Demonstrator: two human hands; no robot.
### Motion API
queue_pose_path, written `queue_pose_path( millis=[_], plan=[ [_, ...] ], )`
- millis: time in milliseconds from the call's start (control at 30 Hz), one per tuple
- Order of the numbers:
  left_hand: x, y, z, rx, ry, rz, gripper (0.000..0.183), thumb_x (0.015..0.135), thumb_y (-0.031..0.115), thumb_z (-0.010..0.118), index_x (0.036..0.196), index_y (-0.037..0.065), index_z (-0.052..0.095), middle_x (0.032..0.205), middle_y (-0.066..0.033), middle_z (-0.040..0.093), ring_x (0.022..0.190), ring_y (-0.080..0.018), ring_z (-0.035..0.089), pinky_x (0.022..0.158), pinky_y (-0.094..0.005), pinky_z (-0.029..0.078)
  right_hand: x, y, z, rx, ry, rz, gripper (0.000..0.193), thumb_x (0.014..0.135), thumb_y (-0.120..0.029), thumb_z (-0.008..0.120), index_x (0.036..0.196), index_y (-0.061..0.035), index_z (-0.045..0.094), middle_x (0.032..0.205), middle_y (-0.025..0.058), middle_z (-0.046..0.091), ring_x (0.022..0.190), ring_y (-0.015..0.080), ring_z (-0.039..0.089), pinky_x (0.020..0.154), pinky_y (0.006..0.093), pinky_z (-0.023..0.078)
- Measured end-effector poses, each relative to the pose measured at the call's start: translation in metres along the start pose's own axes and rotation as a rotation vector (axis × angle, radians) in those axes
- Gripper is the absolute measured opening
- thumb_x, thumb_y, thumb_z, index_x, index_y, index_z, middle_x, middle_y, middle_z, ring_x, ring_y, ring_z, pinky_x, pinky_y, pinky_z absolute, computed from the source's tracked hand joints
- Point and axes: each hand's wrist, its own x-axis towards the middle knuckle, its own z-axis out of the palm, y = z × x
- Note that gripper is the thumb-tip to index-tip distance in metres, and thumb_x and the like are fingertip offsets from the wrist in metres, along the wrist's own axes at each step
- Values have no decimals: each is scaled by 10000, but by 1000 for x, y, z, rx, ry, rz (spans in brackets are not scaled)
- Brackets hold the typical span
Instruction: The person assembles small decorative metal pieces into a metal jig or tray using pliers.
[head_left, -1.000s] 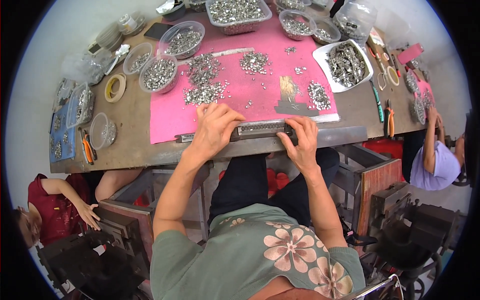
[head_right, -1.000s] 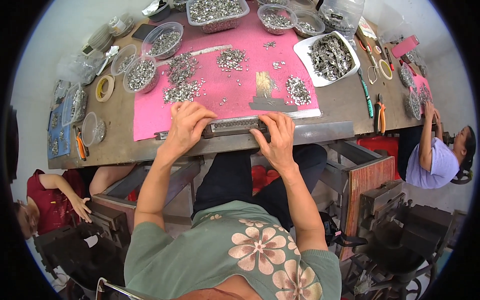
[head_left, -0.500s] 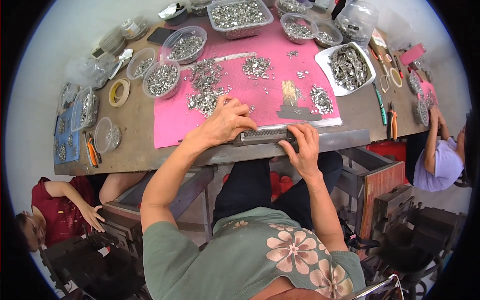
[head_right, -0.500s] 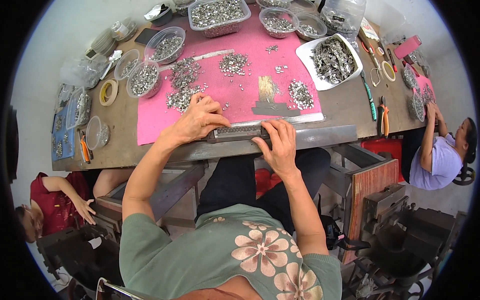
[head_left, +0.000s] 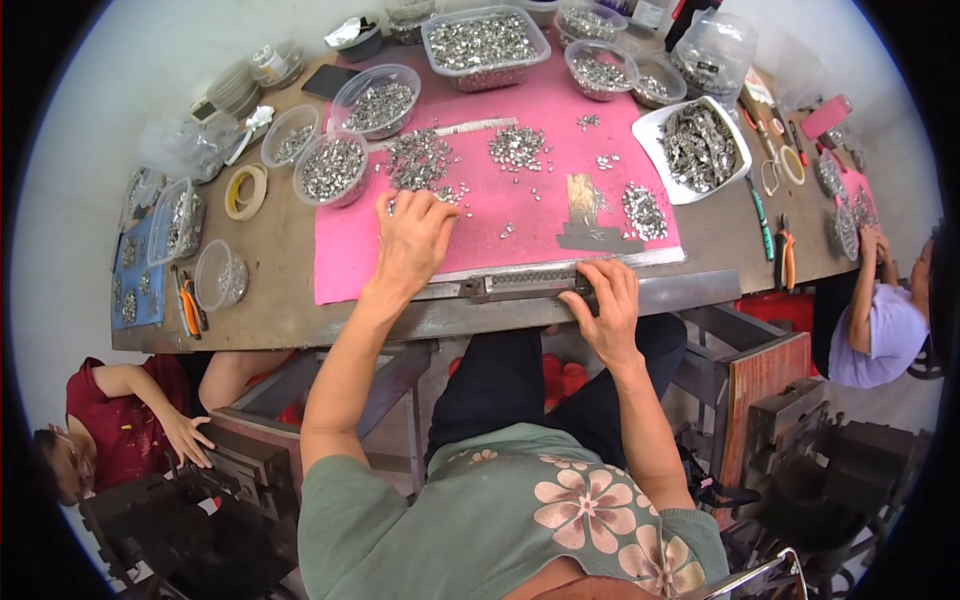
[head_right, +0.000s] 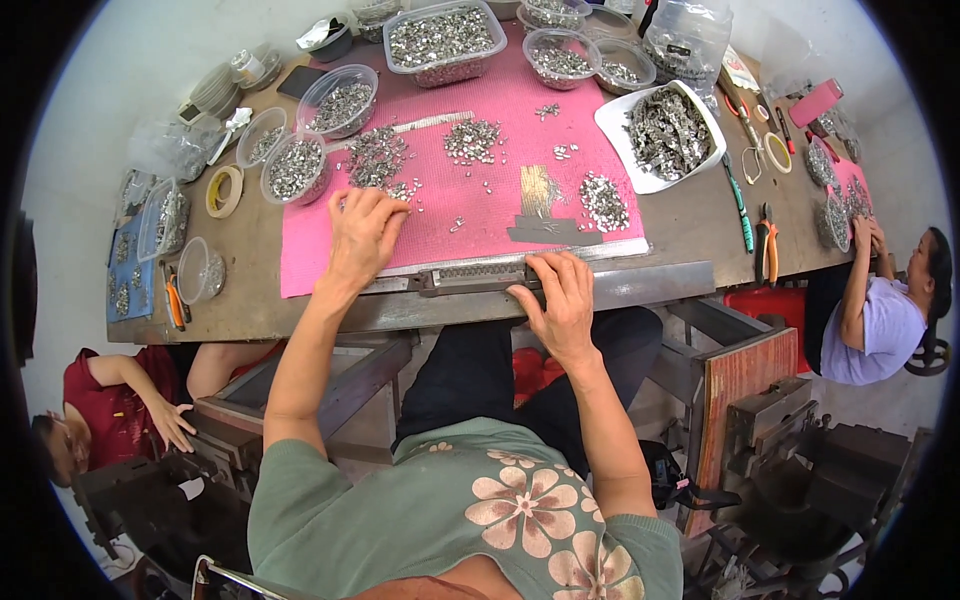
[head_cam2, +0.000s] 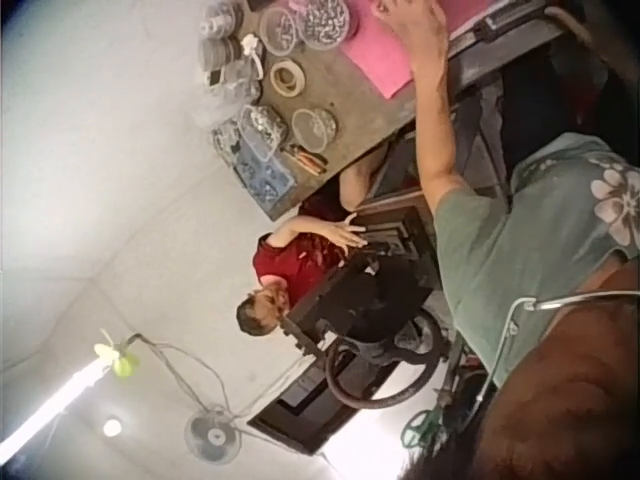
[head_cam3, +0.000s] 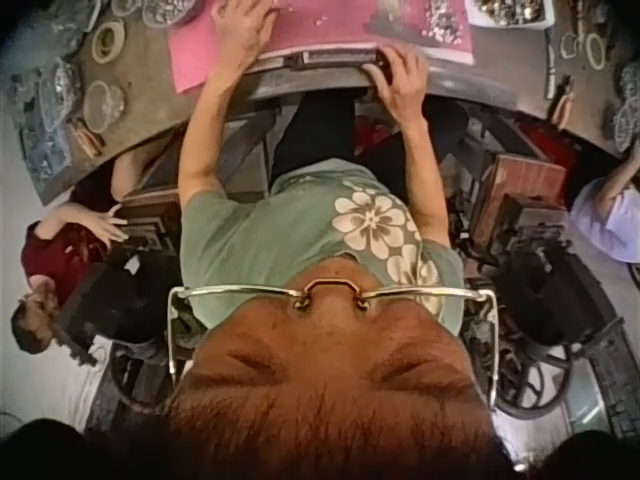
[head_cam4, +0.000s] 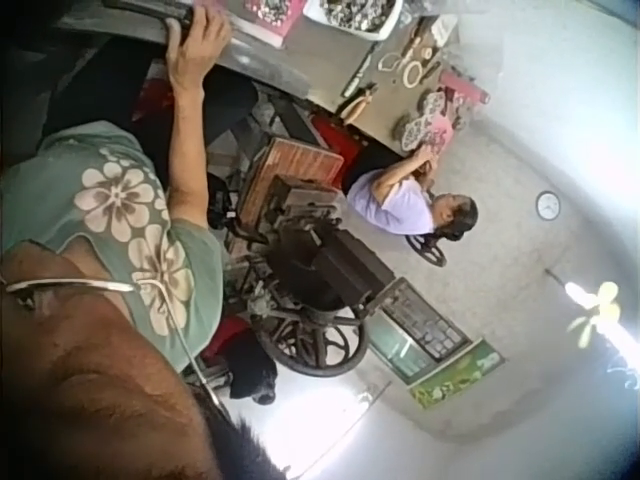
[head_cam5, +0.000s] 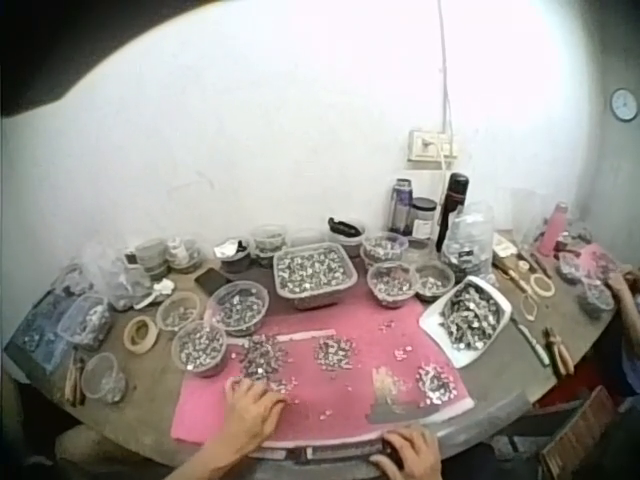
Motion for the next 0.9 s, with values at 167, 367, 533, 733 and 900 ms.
queue_pose_path(
  millis=[167,367,533,733,900],
  plan=[
    [-1,25,14,-25,-46,92,333,969,199,658,1294,132,674,1350,-27,644,1294,-278,532,1153,-597,236,3,-1,-1,2,-1,-8,456,792,-224,830,1169,-33,658,1136,113,630,1101,330,581,947,446,444],
    [-6,35,8,-7,-354,168,473,1051,361,518,1444,103,567,1538,-11,504,1488,-387,318,1151,-761,103,7,2,-6,-3,-32,-30,440,789,-234,830,1149,-38,669,1107,99,638,1088,321,583,949,439,429],
    [-25,32,-6,38,-359,52,527,1039,398,531,1457,79,546,1557,-27,481,1502,-380,295,1144,-768,100,7,5,-8,-37,-33,-63,434,791,-265,829,1132,-43,679,1100,90,643,1098,315,581,974,455,408],
    [-24,39,-5,-50,-295,34,631,1017,520,510,1461,73,541,1580,-36,455,1527,-399,248,1126,-802,88,8,5,-9,-16,-49,-38,432,793,-261,827,1137,-48,675,1108,93,643,1100,315,581,980,453,408],
    [-21,41,-4,-11,-444,119,641,1038,539,444,1488,87,512,1603,-24,426,1530,-391,245,1143,-787,67,11,5,-13,-12,-63,-36,426,797,-246,826,1139,-47,671,1119,97,644,1094,316,583,974,450,413]
  ],
)
